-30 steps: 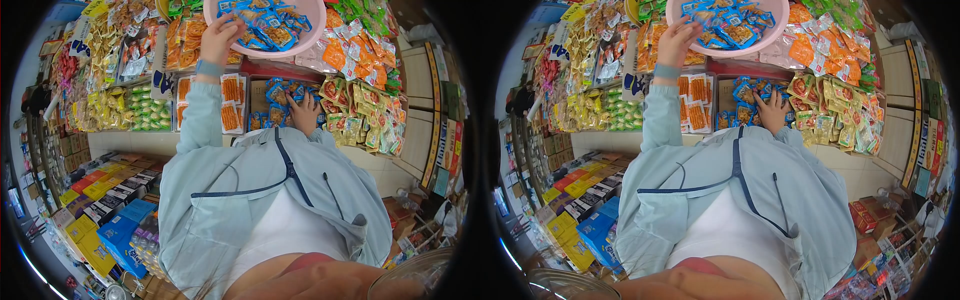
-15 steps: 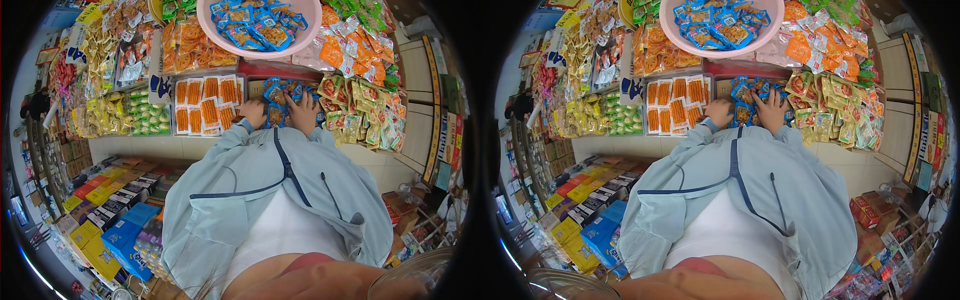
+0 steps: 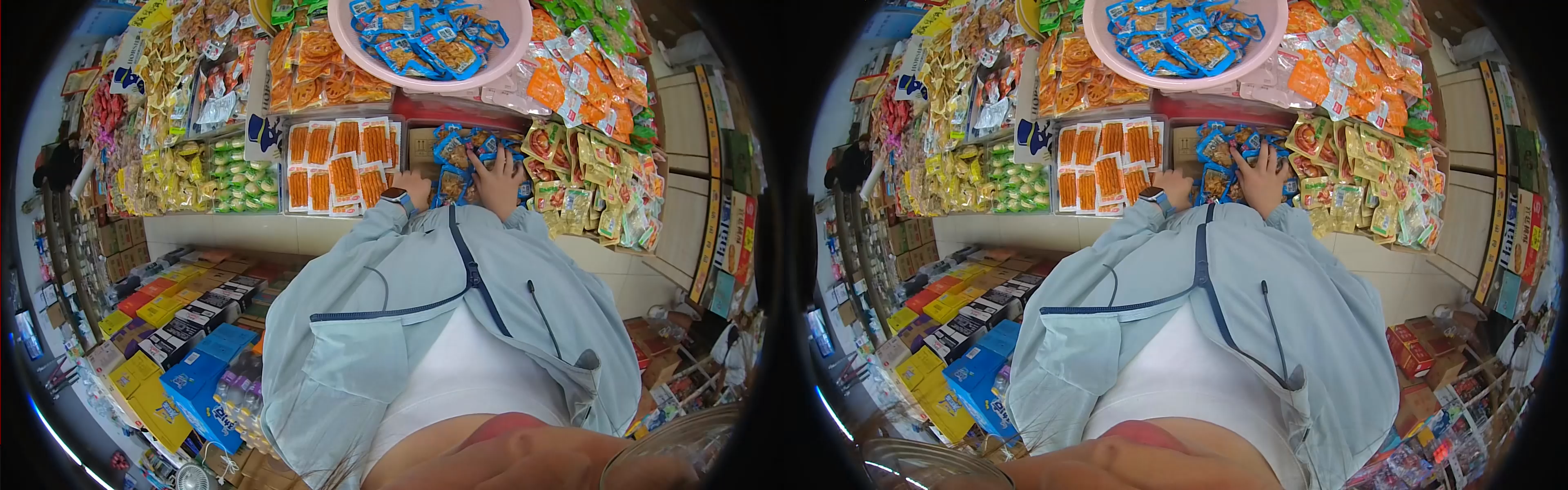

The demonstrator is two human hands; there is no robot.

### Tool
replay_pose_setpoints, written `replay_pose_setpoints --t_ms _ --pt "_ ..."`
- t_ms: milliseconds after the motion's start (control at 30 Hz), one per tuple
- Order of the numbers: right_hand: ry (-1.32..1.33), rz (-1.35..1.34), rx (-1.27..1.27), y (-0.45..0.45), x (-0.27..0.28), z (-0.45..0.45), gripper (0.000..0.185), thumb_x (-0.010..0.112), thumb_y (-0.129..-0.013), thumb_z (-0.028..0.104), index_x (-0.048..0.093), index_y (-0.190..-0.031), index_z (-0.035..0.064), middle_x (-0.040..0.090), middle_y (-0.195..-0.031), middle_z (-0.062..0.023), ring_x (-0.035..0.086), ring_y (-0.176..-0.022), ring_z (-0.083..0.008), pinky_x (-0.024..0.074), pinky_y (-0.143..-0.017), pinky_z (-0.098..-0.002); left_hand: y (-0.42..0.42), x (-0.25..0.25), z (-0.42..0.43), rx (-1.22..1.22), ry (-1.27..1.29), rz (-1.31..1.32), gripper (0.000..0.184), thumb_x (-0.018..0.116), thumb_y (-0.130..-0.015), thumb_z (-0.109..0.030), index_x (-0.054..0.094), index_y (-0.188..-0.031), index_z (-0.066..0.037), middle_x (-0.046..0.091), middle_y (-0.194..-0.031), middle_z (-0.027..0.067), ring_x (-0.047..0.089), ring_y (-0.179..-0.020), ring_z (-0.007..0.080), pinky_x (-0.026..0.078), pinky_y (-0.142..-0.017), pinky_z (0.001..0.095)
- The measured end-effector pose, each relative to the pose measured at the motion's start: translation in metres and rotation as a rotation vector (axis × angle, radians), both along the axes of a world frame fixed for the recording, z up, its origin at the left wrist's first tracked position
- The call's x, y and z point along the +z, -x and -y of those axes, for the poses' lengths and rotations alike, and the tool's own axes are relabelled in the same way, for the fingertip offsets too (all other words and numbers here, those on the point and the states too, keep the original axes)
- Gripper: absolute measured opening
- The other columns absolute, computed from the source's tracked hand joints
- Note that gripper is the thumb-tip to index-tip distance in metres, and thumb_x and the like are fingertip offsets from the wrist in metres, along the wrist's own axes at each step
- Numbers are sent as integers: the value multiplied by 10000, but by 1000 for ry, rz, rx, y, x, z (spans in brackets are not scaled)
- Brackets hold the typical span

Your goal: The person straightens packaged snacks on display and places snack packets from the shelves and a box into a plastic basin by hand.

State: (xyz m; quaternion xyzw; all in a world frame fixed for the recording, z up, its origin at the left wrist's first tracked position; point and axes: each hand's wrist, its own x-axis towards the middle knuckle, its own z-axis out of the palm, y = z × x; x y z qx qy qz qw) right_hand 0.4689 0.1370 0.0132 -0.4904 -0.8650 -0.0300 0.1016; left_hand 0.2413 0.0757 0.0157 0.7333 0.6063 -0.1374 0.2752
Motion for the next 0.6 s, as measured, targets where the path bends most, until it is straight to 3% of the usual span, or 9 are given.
replay_pose_setpoints --t_ms 67,167,400,467,600 --pt "2 1 1 0 0 1 579 685 -851 347 487 -1390 420 379 -1464 -229 396 -1299 -376 321 -981 -616 0 -57 11 240 14 73 442 692 -754 -275 592 -1109 -31 629 -1068 225 648 -930 401 490 -824 523" --pt "7 8 -1 0 2 1 581 682 -854 346 480 -1394 419 368 -1471 -227 388 -1307 -378 319 -986 -620 -1 -41 18 283 34 107 431 708 -740 -283 589 -1077 -42 633 -1034 249 650 -884 442 517 -767 513" --pt "37 16 -6 1 2 0 591 678 -859 348 465 -1406 420 351 -1483 -227 378 -1318 -379 313 -989 -624 30 28 3 182 154 314 477 784 -703 -325 584 -1047 -63 664 -953 195 655 -935 366 516 -789 442" --pt "40 14 -8 1 2 0 588 675 -861 352 464 -1406 421 358 -1478 -229 382 -1314 -379 314 -986 -622 39 83 -17 309 93 363 469 807 -713 -310 589 -1056 -74 664 -959 159 650 -931 332 508 -805 417" --pt "13 2 2 0 -2 1 578 670 -866 356 468 -1403 423 376 -1464 -233 393 -1302 -382 318 -977 -616 65 143 -54 381 -335 687 394 792 -786 -235 597 -1087 -72 653 -1001 122 630 -899 230 501 -805 356"
